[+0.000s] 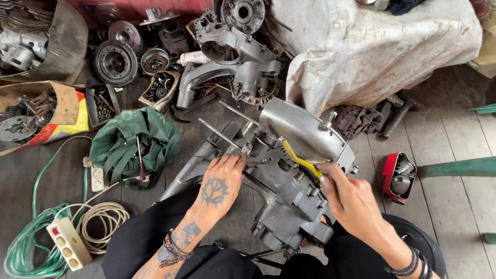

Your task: The person sits on the floor and uses a yellow-handled brush to scrub the surfaces of a disassembled engine casing. The person rotates the casing to access different areas while surrounded by other mechanical parts.

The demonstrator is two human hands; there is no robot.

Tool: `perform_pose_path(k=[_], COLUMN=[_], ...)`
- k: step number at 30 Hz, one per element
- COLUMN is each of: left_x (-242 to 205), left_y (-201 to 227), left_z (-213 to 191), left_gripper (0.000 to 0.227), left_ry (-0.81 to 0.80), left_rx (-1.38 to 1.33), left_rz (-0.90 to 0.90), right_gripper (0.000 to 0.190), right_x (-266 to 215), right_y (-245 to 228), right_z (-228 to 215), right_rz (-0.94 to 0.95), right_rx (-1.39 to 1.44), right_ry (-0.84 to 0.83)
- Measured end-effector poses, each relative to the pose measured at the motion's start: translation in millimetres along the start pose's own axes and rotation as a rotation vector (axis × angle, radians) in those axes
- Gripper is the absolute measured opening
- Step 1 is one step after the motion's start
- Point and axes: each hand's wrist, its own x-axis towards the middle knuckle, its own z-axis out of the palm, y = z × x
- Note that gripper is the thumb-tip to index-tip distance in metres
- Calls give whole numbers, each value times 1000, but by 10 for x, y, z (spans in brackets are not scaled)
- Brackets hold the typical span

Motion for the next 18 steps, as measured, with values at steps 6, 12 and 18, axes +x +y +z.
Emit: perform_pose_path(k=[6,12,18], left_x=[0,-3,21], left_y=[56,66,57], left_z=[-38,23,0], left_gripper=[55,54,48], left_ry=[54,-6,-25], left_rx=[129,-21,-101], left_rz=[-30,-77,-83], right_gripper=[40,38,34], right_x=[69,55,163], right_y=[-268,-296,-212], right_z=[85,136,307], right_rz=[65,80,-56], right_rx=[204,172,-63], right_ry=[-215,-399,-203])
